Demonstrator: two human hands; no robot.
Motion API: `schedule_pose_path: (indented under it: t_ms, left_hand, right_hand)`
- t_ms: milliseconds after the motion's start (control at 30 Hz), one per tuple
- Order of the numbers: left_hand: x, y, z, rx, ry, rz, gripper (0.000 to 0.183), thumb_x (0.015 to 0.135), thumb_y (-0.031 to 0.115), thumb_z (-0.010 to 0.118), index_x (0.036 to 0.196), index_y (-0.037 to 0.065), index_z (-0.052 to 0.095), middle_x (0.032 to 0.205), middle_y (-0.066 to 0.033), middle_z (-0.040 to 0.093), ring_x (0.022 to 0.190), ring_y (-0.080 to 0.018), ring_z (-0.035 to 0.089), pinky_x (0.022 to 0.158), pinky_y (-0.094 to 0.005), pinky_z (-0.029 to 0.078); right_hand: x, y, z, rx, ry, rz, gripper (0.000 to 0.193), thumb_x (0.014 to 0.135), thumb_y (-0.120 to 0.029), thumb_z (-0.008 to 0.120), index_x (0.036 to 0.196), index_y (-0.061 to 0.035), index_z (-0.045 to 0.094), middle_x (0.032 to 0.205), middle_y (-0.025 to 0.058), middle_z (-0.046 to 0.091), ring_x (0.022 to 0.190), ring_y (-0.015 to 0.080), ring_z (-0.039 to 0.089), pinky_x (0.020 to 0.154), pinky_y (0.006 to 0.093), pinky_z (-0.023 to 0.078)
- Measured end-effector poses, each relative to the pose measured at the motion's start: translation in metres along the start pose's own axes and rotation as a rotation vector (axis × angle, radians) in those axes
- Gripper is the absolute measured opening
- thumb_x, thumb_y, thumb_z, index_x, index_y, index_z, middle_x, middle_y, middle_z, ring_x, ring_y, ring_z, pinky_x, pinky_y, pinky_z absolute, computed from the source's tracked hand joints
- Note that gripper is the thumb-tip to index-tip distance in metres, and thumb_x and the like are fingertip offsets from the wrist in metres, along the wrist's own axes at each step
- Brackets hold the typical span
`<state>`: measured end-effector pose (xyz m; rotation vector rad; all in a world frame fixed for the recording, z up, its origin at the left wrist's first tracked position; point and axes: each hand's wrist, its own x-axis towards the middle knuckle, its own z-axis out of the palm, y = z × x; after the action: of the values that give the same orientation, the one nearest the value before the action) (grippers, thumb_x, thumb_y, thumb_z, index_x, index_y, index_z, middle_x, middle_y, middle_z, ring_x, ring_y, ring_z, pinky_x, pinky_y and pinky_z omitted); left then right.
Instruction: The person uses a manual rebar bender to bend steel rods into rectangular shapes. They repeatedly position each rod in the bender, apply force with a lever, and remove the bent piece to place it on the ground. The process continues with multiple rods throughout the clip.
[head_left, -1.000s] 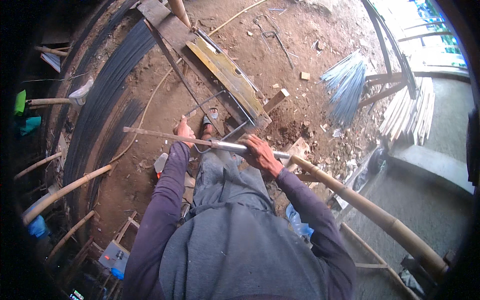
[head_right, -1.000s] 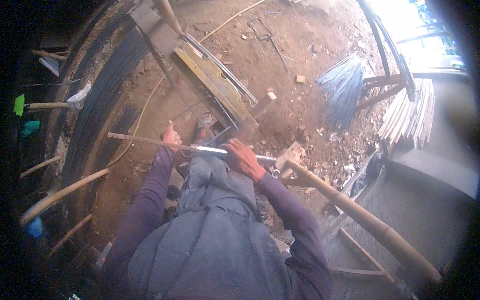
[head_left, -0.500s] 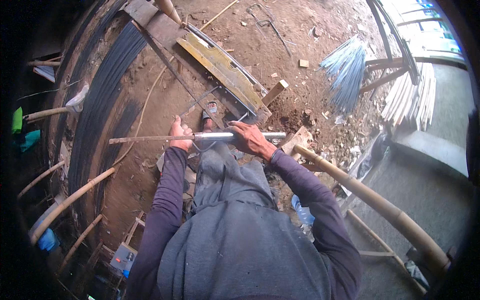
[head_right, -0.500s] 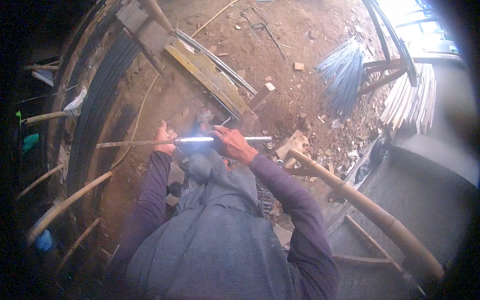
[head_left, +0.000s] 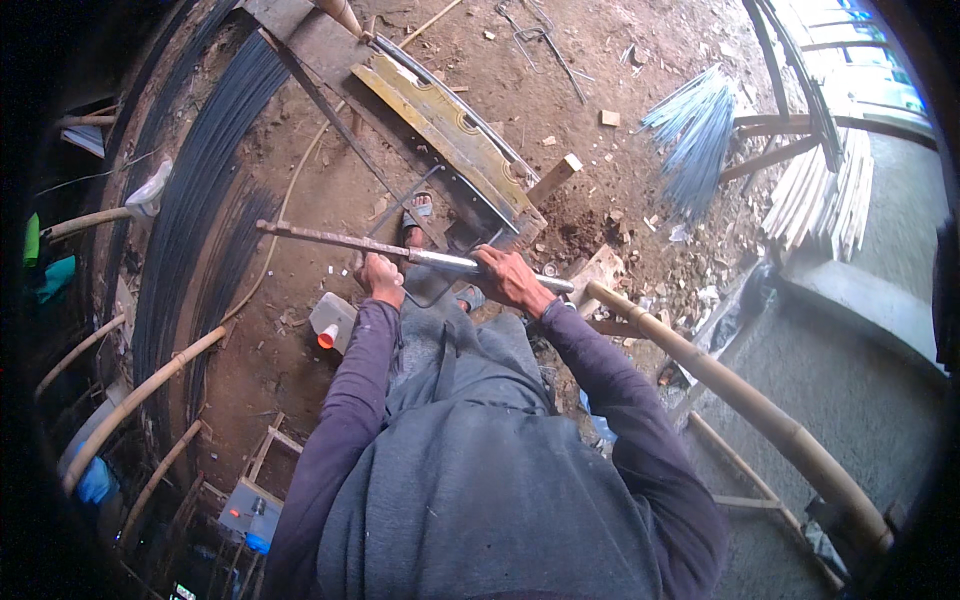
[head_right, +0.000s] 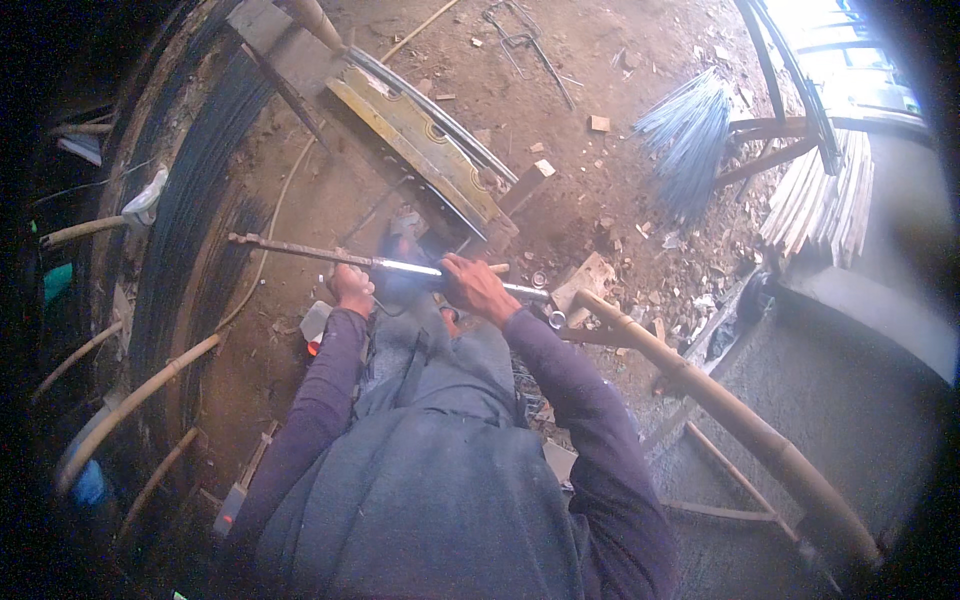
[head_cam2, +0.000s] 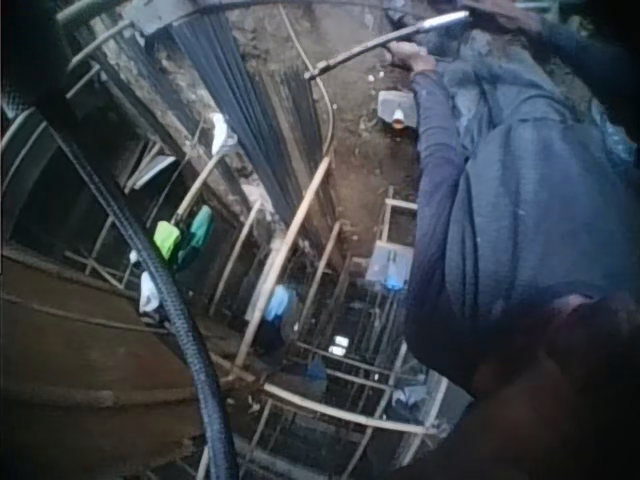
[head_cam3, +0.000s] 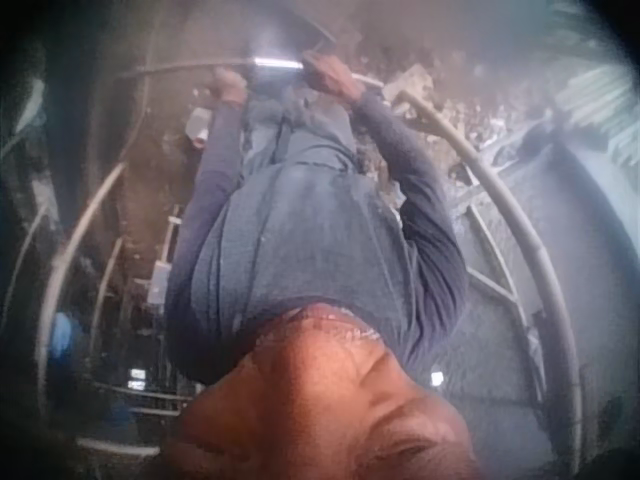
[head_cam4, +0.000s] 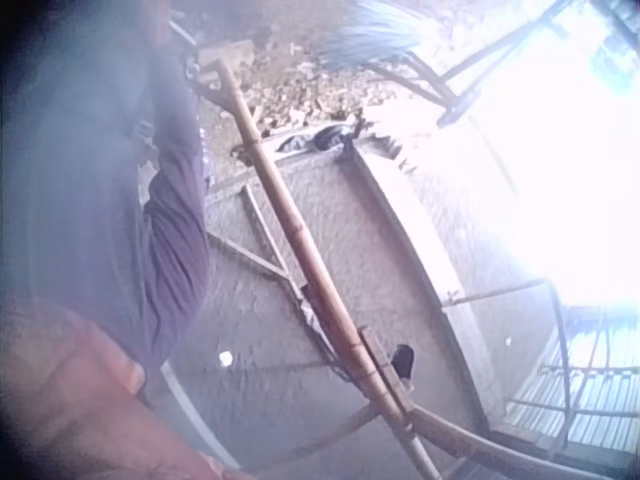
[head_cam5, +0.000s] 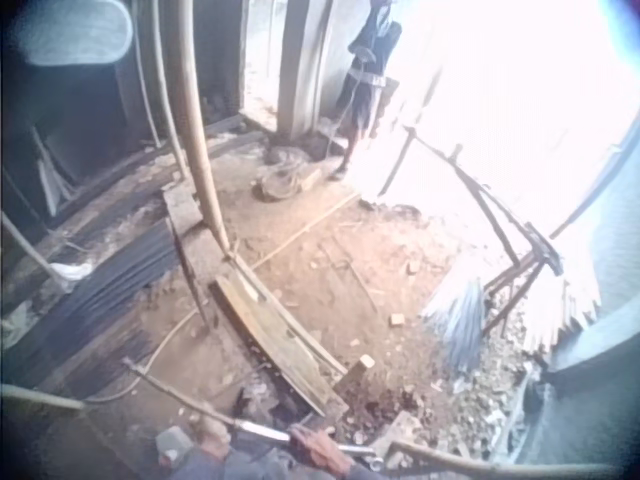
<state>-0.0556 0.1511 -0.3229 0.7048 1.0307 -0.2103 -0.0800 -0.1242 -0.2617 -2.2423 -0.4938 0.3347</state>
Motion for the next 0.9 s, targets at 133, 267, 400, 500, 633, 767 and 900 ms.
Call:
schedule_pose_path:
  t_ms: [133, 267, 400, 500, 633, 767, 900]
  left_hand:
    - [-0.002, -0.009, 0.015, 0.259, 0.268, 0.144, 0.041, 0.096, 0.052, 0.062, 0.081, 0.019, 0.044, 0.055, 0.0045, 0.036, 0.037, -0.0109, 0.035, 0.032, -0.0295, 0.026]
    - [0.001, -0.010, 0.021, 0.272, 0.285, 0.144, 0.038, 0.097, 0.050, 0.060, 0.081, 0.019, 0.045, 0.056, 0.0055, 0.034, 0.042, -0.0095, 0.034, 0.036, -0.0287, 0.029]
    - [0.019, -0.009, 0.015, 0.284, 0.250, 0.079, 0.035, 0.095, 0.052, 0.060, 0.111, 0.022, 0.054, 0.065, 0.0038, 0.041, 0.048, -0.0088, 0.040, 0.038, -0.0286, 0.034]
    - [0.026, -0.004, 0.016, 0.512, 0.259, 0.180, 0.047, 0.092, 0.054, 0.063, 0.118, 0.016, 0.056, 0.068, 0.0021, 0.043, 0.048, -0.0094, 0.042, 0.040, -0.0290, 0.038]
    - [0.016, 0.020, 0.037, 1.125, 0.145, 0.459, 0.062, 0.086, 0.059, 0.066, 0.113, 0.003, 0.066, 0.081, -0.0103, 0.064, 0.069, -0.0245, 0.063, 0.060, -0.0403, 0.051]
    - [0.005, 0.032, 0.082, 1.542, 0.002, 0.535, 0.084, 0.074, 0.065, 0.073, 0.127, 0.000, 0.060, 0.120, -0.0281, 0.064, 0.114, -0.0433, 0.061, 0.095, -0.0491, 0.047]
    - [0.008, 0.007, 0.129, 1.589, -0.092, 0.592, 0.114, 0.069, 0.069, 0.076, 0.147, -0.005, 0.035, 0.143, -0.0314, 0.047, 0.130, -0.0438, 0.049, 0.108, -0.0479, 0.041]
  right_hand:
    - [-0.014, 0.011, 0.019, -0.069, 0.062, -0.065, 0.034, 0.085, -0.023, 0.072, 0.106, -0.0034, 0.055, 0.107, 0.0162, 0.064, 0.083, 0.0376, 0.067, 0.065, 0.0454, 0.054]
    - [-0.013, 0.024, 0.030, -0.060, 0.037, -0.087, 0.031, 0.085, -0.020, 0.070, 0.105, -0.0031, 0.054, 0.111, 0.0197, 0.061, 0.086, 0.0380, 0.067, 0.067, 0.0455, 0.054]
    - [-0.008, 0.022, 0.021, -0.153, -0.159, -0.027, 0.024, 0.085, -0.013, 0.059, 0.104, -0.0018, 0.050, 0.107, 0.0156, 0.058, 0.097, 0.0337, 0.065, 0.075, 0.0445, 0.053]
    - [-0.026, 0.009, -0.001, -0.167, 0.063, -0.194, 0.030, 0.085, -0.017, 0.061, 0.109, -0.0015, 0.051, 0.111, 0.0172, 0.059, 0.096, 0.0338, 0.065, 0.076, 0.0433, 0.054]
    - [-0.097, 0.004, -0.046, -0.110, -0.038, 0.174, 0.025, 0.080, -0.018, 0.067, 0.102, -0.0083, 0.058, 0.090, 0.0150, 0.066, 0.085, 0.0365, 0.068, 0.069, 0.0461, 0.053]
    - [-0.170, 0.044, -0.112, -0.296, 0.014, 0.368, 0.028, 0.071, -0.017, 0.080, 0.095, -0.0110, 0.067, 0.073, 0.0122, 0.068, 0.069, 0.0325, 0.069, 0.062, 0.0422, 0.053]
    - [-0.218, 0.076, -0.195, -0.419, 0.164, 0.451, 0.011, 0.074, -0.016, 0.074, 0.081, -0.0099, 0.067, 0.068, 0.0151, 0.067, 0.059, 0.0327, 0.067, 0.054, 0.0419, 0.052]
